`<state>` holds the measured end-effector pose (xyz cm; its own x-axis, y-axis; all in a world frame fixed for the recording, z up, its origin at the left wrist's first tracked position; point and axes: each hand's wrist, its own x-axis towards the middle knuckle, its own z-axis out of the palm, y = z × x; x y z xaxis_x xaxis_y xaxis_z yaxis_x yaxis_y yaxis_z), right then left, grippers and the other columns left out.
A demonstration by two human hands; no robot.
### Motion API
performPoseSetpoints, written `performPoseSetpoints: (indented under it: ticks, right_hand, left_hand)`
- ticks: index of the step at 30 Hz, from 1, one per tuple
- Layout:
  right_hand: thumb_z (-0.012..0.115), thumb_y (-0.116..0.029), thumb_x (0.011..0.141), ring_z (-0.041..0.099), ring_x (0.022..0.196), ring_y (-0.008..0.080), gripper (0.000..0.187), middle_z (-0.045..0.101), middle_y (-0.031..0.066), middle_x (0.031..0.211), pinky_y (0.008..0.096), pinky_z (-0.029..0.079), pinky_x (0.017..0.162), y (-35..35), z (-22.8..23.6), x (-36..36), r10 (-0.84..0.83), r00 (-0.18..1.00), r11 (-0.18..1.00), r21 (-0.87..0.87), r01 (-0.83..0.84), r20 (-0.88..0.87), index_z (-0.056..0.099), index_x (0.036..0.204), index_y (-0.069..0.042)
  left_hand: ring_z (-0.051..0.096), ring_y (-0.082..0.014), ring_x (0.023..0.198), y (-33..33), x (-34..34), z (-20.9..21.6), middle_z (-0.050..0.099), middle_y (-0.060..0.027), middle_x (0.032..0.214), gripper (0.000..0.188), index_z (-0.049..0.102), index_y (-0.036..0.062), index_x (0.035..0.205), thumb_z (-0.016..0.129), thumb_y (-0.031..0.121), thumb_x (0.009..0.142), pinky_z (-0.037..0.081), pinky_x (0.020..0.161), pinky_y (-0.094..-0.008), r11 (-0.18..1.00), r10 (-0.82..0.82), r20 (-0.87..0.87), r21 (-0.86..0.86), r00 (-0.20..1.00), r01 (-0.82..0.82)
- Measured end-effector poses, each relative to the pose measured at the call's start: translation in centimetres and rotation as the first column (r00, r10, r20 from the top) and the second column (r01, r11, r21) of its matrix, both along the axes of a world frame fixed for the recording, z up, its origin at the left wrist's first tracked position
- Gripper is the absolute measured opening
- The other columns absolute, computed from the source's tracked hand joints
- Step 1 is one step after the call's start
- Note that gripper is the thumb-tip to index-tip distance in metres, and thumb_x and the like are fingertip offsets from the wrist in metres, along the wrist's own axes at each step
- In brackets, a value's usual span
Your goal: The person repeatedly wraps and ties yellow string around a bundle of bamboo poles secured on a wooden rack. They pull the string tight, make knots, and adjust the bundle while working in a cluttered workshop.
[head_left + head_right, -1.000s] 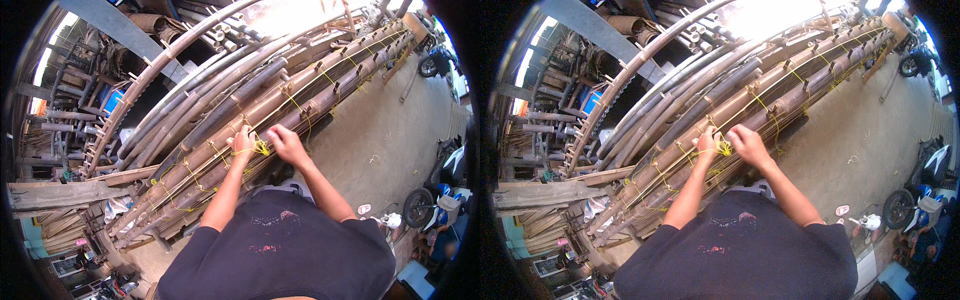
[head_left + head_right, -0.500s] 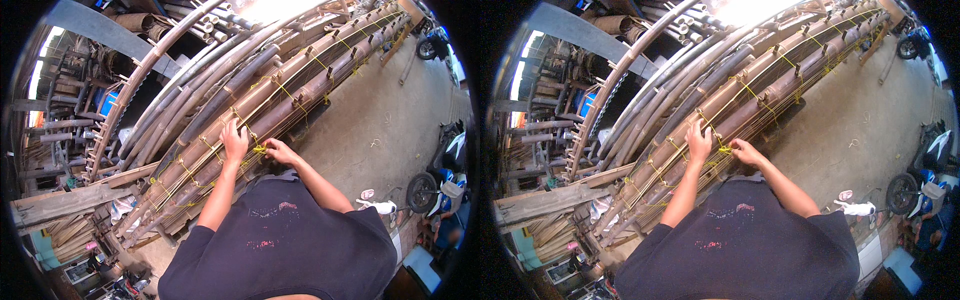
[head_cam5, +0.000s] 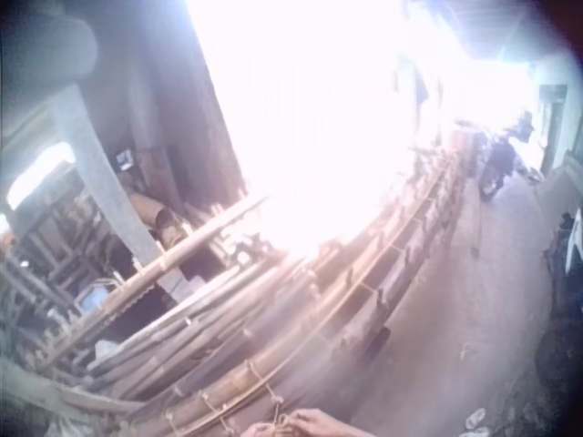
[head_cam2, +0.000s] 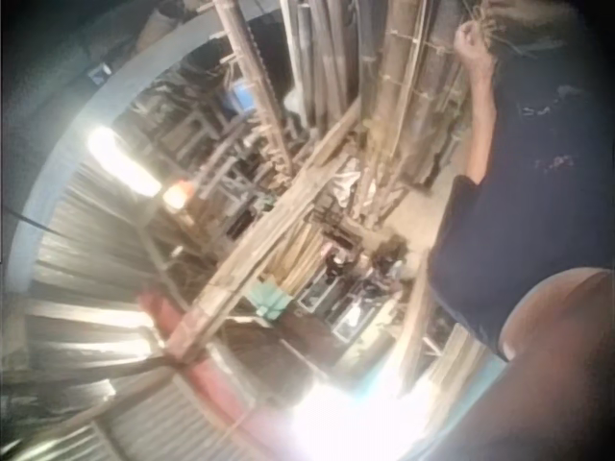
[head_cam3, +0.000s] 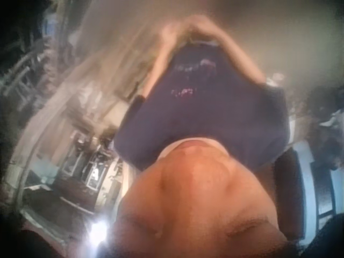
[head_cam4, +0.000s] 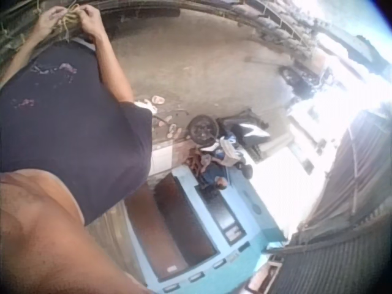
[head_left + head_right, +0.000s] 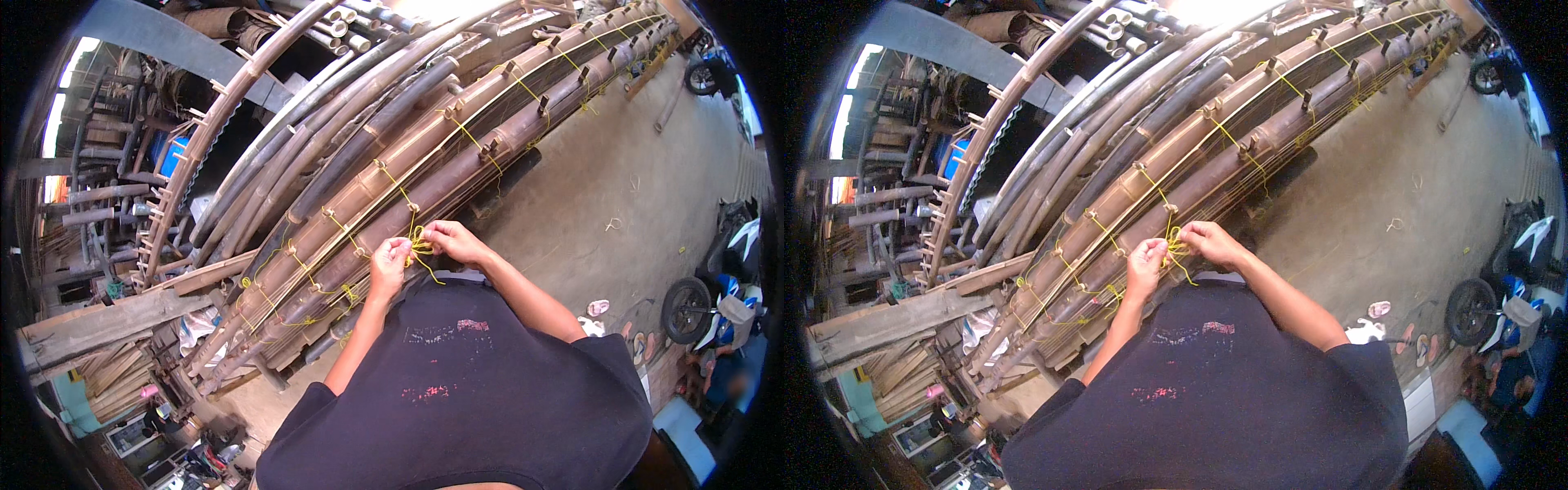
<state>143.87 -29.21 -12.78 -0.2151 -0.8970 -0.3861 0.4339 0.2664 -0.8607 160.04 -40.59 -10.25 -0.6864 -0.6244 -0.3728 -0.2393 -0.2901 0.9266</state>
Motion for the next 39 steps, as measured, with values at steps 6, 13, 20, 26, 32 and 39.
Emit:
performPoseSetpoints:
  ticks: [6,13,20,26,32,39]
  right_hand:
    - [0.051,-0.023,0.1,0.058,0.075,0.015,0.021,0.06,0.0019,0.08,0.0312,0.051,0.076,-3.7,1.3,1.5,-0.26,0.789,0.965,0.141,0.219,0.557,0.06,0.095,-0.005]
    - [0.047,-0.02,0.097,0.044,0.055,0.0112,0.021,0.047,-0.0046,0.065,0.0354,0.05,0.069,-5.5,0.0,2.1,-0.378,0.577,0.917,0.206,0.342,0.724,0.046,0.077,-0.015]
    - [0.047,-0.021,0.098,0.039,0.053,0.0064,0.023,0.041,-0.0088,0.063,0.0319,0.048,0.067,-5.4,1.1,2.1,-0.398,0.688,0.916,0.228,0.33,0.607,0.046,0.076,-0.016]
    - [0.049,-0.025,0.1,0.041,0.058,0.0059,0.02,0.042,-0.0082,0.067,0.0258,0.043,0.059,-3.5,2.4,0.5,-0.244,0.863,0.963,0.218,0.161,0.442,0.05,0.082,-0.016]
    - [0.056,-0.028,0.096,0.045,0.056,0.0137,0.037,0.047,0.017,0.061,0.0367,0.04,0.055,-1.4,8.6,-1.1,-0.133,0.743,0.988,-0.03,0.151,-0.656,0.054,0.075,0.003]
    - [0.064,-0.022,0.087,0.064,0.062,0.0336,0.018,0.064,0.0149,0.068,0.045,0.049,0.052,-5.4,18.1,-2.6,-0.321,0.341,0.877,-0.414,-0.245,-0.884,0.067,0.08,-0.007]
  left_hand:
    - [0.05,-0.0044,0.061,0.5,0.5,1.2,0.06,0.0014,0.074,0.019,0.062,0.004,0.096,0.064,0.023,0.097,0.039,0.055,-0.0198,0.978,-0.043,0.071,0.208,0.997,0.028]
    - [0.045,-0.0045,0.06,-0.1,3.5,6.5,0.054,0.0046,0.07,0.019,0.063,0.0054,0.094,0.058,0.024,0.099,0.035,0.054,-0.0214,0.956,-0.29,0.29,0.141,0.912,0.259]
    - [0.047,-0.0064,0.061,-3.2,17.1,12.2,0.054,0.0027,0.066,0.023,0.064,0.004,0.09,0.061,0.026,0.097,0.038,0.055,-0.0235,0.812,-0.553,0.239,0.371,0.798,0.451]
    - [0.057,-0.0078,0.068,-6.0,13.7,14.3,0.062,-0.0001,0.073,0.024,0.067,0.0,0.098,0.056,0.021,0.1,0.048,0.063,-0.0259,0.912,-0.323,0.427,-0.099,0.844,0.399]
    - [0.06,-0.0396,0.113,-7.1,-3.7,6.6,0.062,-0.0238,0.124,0.039,0.058,-0.0014,0.127,0.055,0.02,0.095,0.046,0.098,-0.0434,0.576,-0.044,0.313,-0.768,0.949,0.28]
    - [0.062,-0.0317,0.105,-8.7,-7.2,-6.9,0.069,-0.0134,0.105,0.034,0.06,0.0103,0.118,0.062,0.03,0.09,0.035,0.09,-0.0514,0.674,-0.033,0.253,-0.709,0.967,0.208]
